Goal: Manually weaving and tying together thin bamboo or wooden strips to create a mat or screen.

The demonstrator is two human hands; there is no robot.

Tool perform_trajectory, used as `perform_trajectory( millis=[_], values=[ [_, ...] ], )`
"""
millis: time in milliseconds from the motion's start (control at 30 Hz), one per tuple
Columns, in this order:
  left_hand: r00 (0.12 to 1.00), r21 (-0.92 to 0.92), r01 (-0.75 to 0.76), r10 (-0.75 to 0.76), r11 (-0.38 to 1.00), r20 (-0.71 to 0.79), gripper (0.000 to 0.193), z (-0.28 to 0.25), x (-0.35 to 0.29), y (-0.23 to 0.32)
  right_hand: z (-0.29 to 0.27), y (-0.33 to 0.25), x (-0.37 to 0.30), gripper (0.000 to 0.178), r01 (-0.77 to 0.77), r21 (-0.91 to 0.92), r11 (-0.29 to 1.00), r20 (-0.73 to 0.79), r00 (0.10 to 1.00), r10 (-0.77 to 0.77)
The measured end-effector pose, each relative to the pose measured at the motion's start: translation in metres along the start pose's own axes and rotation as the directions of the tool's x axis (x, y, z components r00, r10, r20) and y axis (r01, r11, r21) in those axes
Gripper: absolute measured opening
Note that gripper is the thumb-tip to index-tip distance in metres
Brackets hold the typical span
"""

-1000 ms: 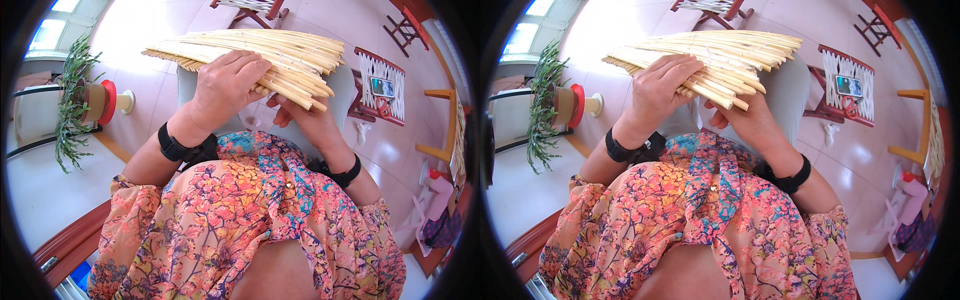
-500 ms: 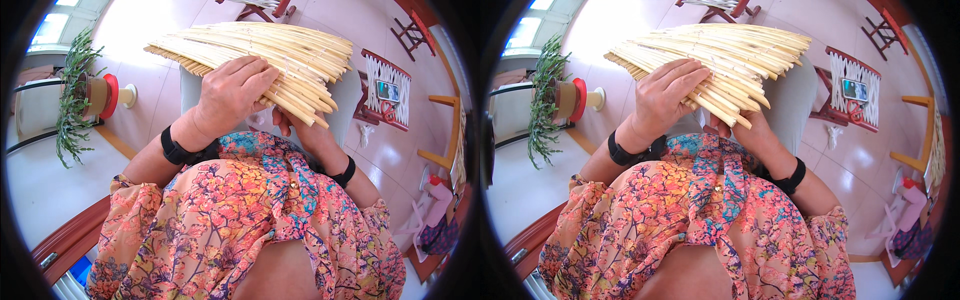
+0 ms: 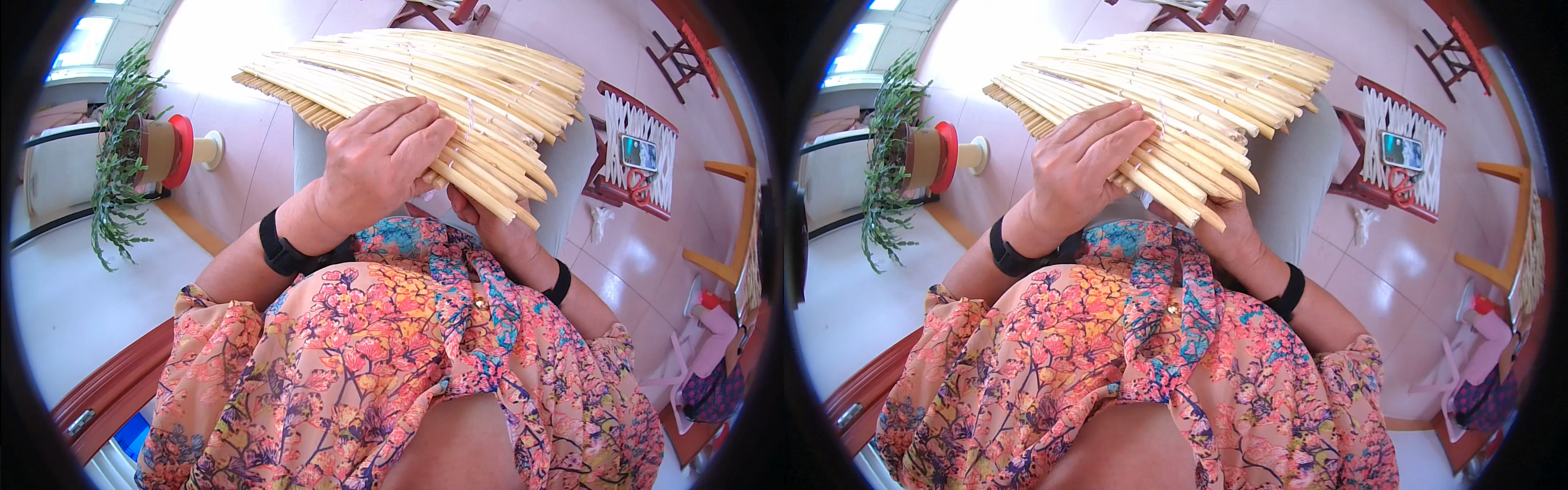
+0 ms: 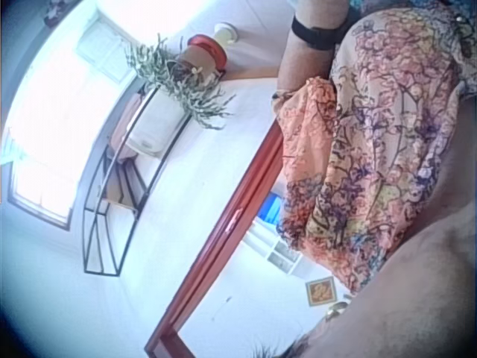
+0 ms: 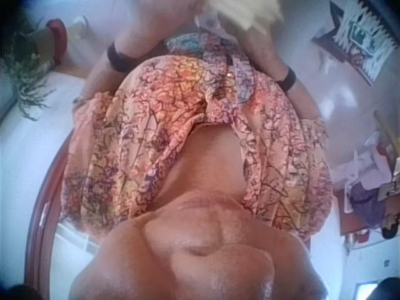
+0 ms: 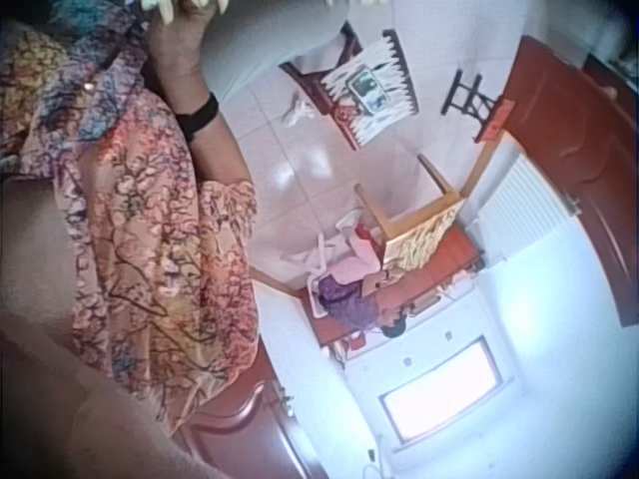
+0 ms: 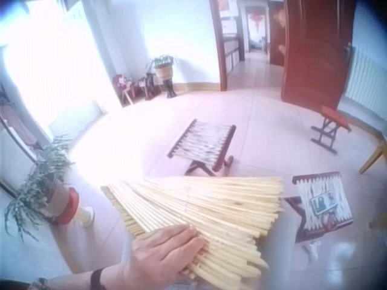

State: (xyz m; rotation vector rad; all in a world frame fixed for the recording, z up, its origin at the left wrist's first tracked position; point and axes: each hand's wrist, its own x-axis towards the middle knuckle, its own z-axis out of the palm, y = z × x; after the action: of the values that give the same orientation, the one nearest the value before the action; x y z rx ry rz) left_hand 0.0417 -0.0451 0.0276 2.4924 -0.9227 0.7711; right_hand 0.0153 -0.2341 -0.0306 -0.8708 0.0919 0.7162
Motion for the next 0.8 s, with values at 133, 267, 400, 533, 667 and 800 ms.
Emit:
perform_trajectory(
  millis=[133,267,400,533,667,800],
  values=[
    [1.0,-0.004,0.002,-0.002,1.0,0.008,0.046,0.0,0.0,0.0,0.004,0.003,-0.002,0.062,0.06,0.056,0.997,-0.029,0.998,-0.058],
    [1.0,-0.012,-0.013,0.013,1.0,-0.005,0.044,0.0,0.003,0.001,-0.012,0.02,0.008,0.06,-0.008,0.524,0.851,0.214,0.969,-0.123],
    [1.0,-0.009,-0.004,0.004,1.0,-0.008,0.045,-0.003,0.001,0.002,0.013,0.001,-0.005,0.047,0.087,-0.128,0.988,-0.081,0.992,-0.098],
    [1.0,-0.006,-0.009,0.009,1.0,-0.008,0.047,-0.002,0.001,0.003,-0.011,0.02,0.0,0.041,0.306,-0.176,0.936,0.119,0.95,-0.288],
    [1.0,-0.004,-0.011,0.011,1.0,-0.005,0.048,-0.004,0.001,0.003,-0.001,0.012,-0.003,0.043,0.285,-0.206,0.936,0.101,0.958,-0.269],
    [1.0,0.0,-0.007,0.007,1.0,-0.006,0.049,-0.004,0.001,0.005,-0.006,0.014,-0.002,0.044,0.232,0.359,0.904,0.234,0.915,-0.328]
  ],
)
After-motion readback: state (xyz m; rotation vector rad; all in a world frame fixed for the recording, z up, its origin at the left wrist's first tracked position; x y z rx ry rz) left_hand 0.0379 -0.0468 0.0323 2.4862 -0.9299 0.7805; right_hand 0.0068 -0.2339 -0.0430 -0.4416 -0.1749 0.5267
